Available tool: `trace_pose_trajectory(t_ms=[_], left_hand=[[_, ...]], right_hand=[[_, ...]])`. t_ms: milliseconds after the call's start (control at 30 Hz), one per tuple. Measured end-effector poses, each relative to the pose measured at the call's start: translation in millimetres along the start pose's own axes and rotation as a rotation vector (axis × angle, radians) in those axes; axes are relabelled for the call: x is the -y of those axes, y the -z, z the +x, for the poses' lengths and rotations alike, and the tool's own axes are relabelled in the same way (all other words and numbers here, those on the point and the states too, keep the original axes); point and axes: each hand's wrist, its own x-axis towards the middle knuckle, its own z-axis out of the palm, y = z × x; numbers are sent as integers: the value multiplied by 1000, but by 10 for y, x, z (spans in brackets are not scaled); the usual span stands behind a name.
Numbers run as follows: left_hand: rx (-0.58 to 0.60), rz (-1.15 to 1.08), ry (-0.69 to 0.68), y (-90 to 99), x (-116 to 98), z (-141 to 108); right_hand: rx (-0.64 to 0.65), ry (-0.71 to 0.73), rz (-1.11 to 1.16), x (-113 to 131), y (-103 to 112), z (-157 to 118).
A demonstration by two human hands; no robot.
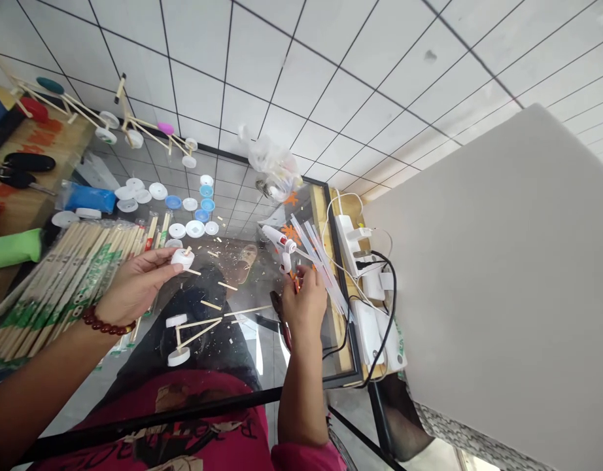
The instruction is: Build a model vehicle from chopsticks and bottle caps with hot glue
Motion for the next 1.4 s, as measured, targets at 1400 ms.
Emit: trace_pose_trajectory(t_ms=[1400], left_hand=[[91, 315, -30, 17, 83, -13]], right_hand=[[342, 224, 624, 775, -782, -157]])
